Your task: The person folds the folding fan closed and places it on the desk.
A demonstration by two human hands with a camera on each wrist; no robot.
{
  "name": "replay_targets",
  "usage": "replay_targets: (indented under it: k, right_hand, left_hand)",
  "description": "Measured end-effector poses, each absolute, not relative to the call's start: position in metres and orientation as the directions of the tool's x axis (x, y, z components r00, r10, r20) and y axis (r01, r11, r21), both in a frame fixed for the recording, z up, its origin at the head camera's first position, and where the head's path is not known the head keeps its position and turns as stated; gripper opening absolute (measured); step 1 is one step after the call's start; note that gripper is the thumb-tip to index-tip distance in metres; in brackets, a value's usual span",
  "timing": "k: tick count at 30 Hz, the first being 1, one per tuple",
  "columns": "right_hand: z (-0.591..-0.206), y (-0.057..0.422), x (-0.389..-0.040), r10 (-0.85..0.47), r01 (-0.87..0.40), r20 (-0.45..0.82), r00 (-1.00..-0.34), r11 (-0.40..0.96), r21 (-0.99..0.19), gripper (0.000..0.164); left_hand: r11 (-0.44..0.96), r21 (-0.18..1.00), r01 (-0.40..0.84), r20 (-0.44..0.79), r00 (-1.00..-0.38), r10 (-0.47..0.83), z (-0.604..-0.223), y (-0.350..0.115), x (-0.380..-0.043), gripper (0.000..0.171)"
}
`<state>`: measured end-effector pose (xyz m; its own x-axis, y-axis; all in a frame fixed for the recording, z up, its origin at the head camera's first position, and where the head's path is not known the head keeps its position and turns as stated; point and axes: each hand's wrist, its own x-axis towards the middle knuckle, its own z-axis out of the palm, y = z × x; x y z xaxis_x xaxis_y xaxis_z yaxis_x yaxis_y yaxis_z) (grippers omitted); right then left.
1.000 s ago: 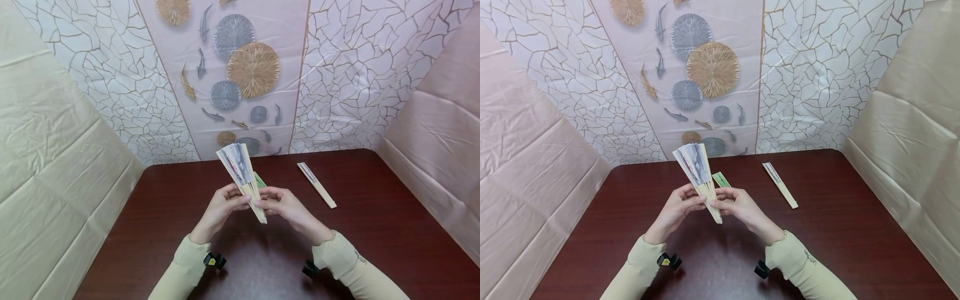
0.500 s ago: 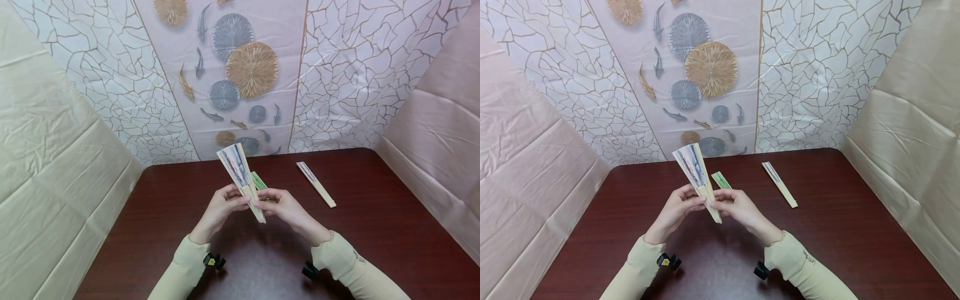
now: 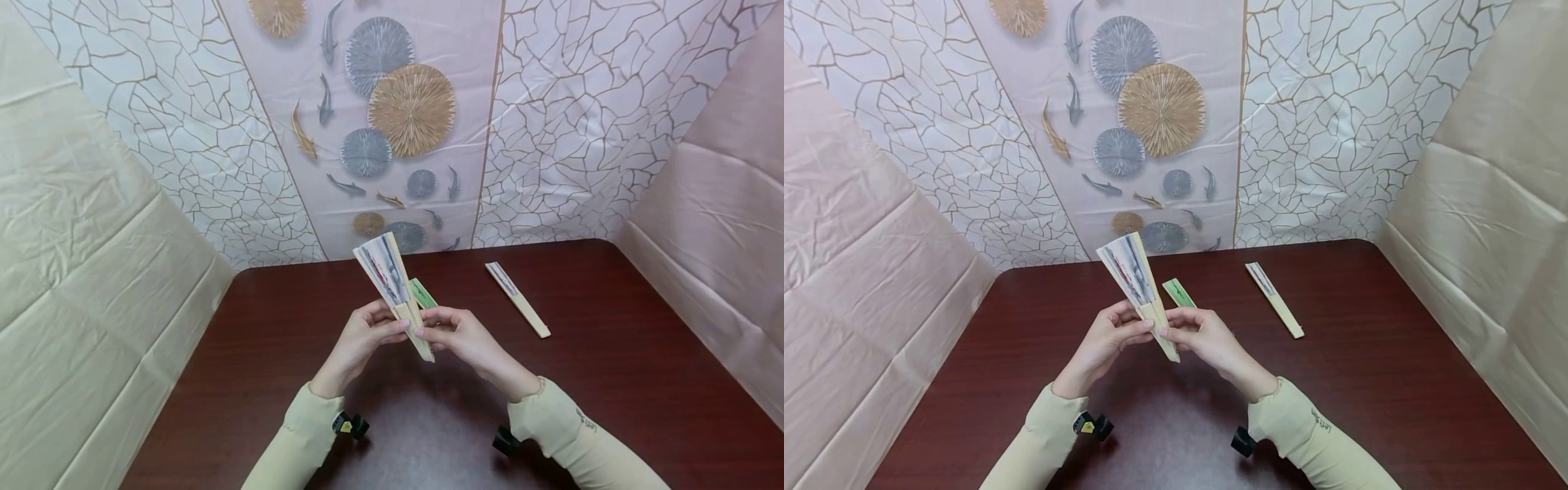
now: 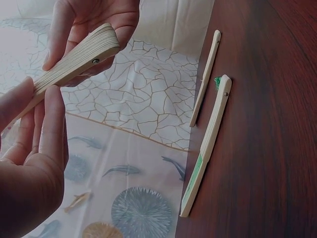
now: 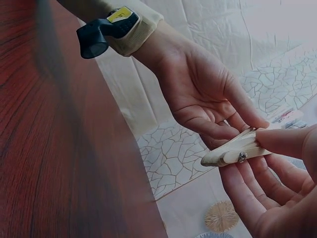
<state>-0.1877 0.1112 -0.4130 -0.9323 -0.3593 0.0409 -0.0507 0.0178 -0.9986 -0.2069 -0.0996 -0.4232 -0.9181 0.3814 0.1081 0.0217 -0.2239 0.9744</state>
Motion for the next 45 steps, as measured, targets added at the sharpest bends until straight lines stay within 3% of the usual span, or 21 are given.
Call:
replay_targets:
  k: [24,45]
  right_hand:
    - [-0.4144,0.1076,-0.1839,-0.344,-0.106,0.077,-0.936,0.066,-0.992,0.034]
    - [-0.4167,0.1061,-0.1796,-0.335,-0.128,0.100,-0.937,0.063,-0.990,0.036]
  left_hand:
    - [-0.205,0.979,0.007,0.087,-0.918,0.388,-0.4258,-0.1032,-0.2054,0.036]
    - [-0.211,0.977,0.006,0.082,-0.932,0.353,-0.4266,-0.0987,-0.2047,0.020]
